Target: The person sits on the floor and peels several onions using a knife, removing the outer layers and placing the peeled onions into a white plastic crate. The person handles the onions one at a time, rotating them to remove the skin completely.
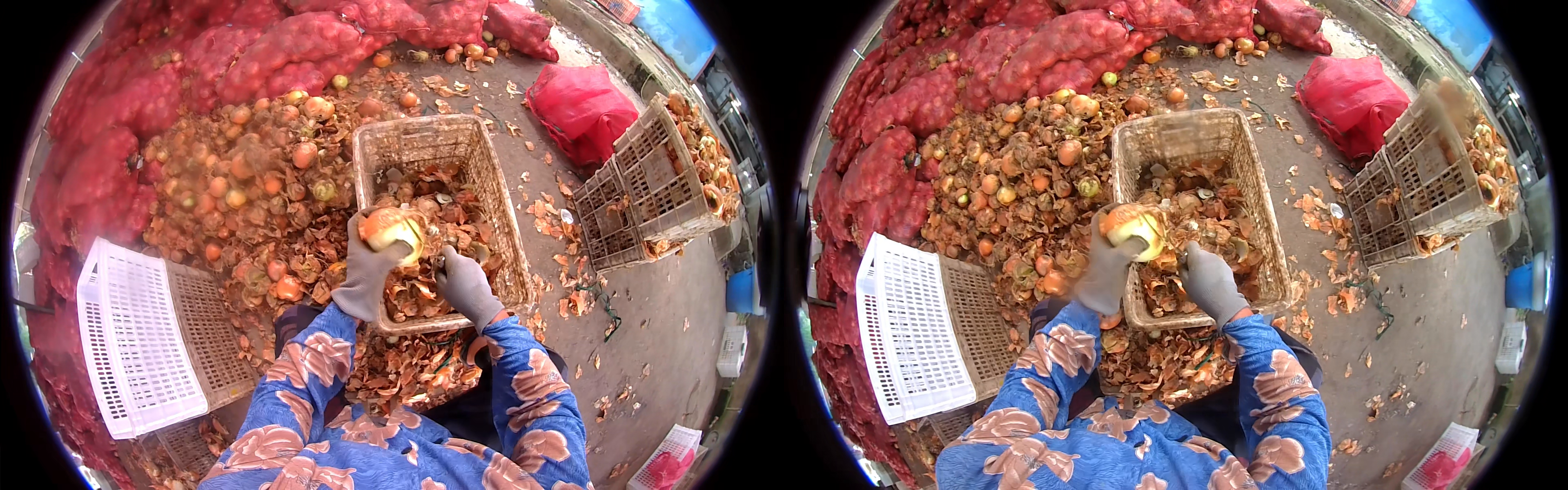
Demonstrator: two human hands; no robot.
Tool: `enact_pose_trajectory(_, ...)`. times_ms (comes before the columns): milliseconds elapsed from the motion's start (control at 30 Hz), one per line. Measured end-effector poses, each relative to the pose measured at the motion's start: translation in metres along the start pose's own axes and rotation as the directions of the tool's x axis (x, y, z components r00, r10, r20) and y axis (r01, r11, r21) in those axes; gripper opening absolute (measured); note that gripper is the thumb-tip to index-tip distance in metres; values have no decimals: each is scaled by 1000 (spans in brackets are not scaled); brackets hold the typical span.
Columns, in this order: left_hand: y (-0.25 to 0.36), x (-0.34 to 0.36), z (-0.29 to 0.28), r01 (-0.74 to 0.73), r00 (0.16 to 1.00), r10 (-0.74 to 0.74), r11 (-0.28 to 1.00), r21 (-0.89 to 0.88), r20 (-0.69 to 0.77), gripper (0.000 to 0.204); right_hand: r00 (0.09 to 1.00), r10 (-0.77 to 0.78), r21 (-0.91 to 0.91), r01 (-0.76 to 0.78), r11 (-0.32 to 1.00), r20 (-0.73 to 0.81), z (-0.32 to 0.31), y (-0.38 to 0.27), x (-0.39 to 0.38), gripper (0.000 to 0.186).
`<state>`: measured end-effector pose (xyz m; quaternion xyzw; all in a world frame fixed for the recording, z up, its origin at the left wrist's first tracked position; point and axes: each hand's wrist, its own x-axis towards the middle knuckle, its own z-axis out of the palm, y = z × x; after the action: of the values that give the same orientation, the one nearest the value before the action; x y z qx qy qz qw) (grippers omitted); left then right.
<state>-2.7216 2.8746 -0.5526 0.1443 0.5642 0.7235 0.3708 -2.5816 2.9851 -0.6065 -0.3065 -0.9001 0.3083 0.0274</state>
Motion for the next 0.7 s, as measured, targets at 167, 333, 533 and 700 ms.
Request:
enact_pose_trajectory(167, 21, 9, -18, 19, 1000, -23, 951, -308, -9, 59, 991, 114, -102, -107, 989, 69, 2, 25, -6, 17)
enact_pose_trajectory(333, 14, 8, -24, 88, 994, -47, 880, -466, 99, 53, 988, -19, 248, 56, 967, -151, -2, -1, 2, 20)
enact_pose_trajectory(533, 8, 7, -19, 98, 989, -68, 967, -236, 129, 56, 989, 56, 887, -149, 437, 139, -27, -49, 4, 43)
enact_pose_trajectory(700, 3, 10, -14, 113, 993, -103, 975, -189, 64, 71, 982, 130, 901, -178, 395, 137, -35, -44, 1, 43)
